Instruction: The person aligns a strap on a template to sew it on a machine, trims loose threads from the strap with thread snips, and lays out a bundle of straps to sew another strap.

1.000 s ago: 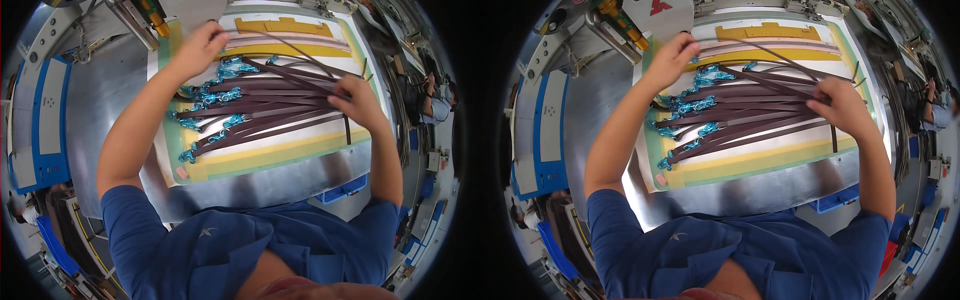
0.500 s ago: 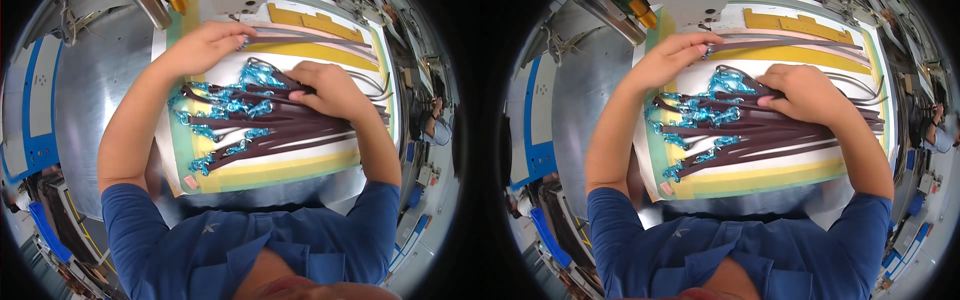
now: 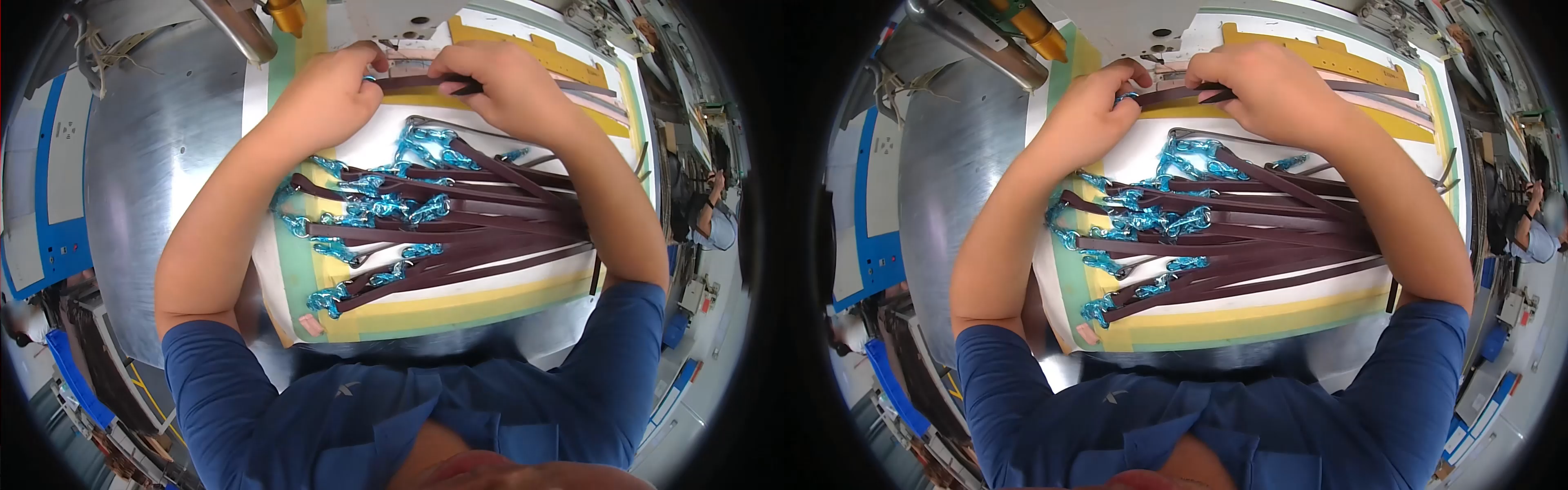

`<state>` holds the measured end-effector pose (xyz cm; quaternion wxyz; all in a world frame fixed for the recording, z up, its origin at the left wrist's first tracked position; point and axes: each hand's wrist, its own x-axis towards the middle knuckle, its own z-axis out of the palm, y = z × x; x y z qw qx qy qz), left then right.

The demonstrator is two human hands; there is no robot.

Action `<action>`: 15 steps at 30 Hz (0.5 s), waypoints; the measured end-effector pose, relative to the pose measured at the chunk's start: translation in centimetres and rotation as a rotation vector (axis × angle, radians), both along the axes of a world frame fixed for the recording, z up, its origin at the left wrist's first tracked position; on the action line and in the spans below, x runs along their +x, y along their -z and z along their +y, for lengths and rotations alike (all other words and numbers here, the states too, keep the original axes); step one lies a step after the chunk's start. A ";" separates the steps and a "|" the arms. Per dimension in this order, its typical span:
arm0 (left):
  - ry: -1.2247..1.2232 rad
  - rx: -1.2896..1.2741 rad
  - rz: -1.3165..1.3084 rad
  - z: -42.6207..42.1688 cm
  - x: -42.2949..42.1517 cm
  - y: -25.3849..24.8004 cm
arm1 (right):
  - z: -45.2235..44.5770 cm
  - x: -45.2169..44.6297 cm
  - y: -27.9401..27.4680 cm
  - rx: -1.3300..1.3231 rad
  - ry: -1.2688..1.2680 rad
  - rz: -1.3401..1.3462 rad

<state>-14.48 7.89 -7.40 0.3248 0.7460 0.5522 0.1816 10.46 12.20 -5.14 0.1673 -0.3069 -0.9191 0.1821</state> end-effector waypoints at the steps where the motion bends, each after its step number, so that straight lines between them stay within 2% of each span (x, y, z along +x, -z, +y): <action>1: -0.025 0.027 0.073 0.1 0.0 0.0 | 0.6 0.0 0.4 0.084 -0.033 -0.059; 3: -0.044 0.053 0.152 0.3 0.2 0.7 | 1.5 0.0 0.9 0.166 -0.060 -0.112; 5: 0.059 0.566 0.076 0.3 0.3 2.5 | 2.0 -0.2 1.2 0.134 -0.023 -0.203; 6: 0.062 0.563 0.079 0.3 0.5 2.7 | 2.1 -0.1 1.5 0.132 -0.022 -0.199; 8: 0.118 0.742 0.163 0.1 0.9 3.1 | 2.4 -0.1 2.2 0.075 -0.021 -0.113; 9: 0.116 0.735 0.169 -0.1 0.8 2.8 | 2.4 0.0 2.6 0.069 -0.026 -0.108; 11: 0.015 0.570 0.396 -0.5 0.3 1.7 | 2.2 0.1 3.7 0.184 -0.035 0.046; 15: -0.071 0.538 0.572 0.0 0.3 1.7 | 2.9 0.6 4.1 0.243 -0.037 0.006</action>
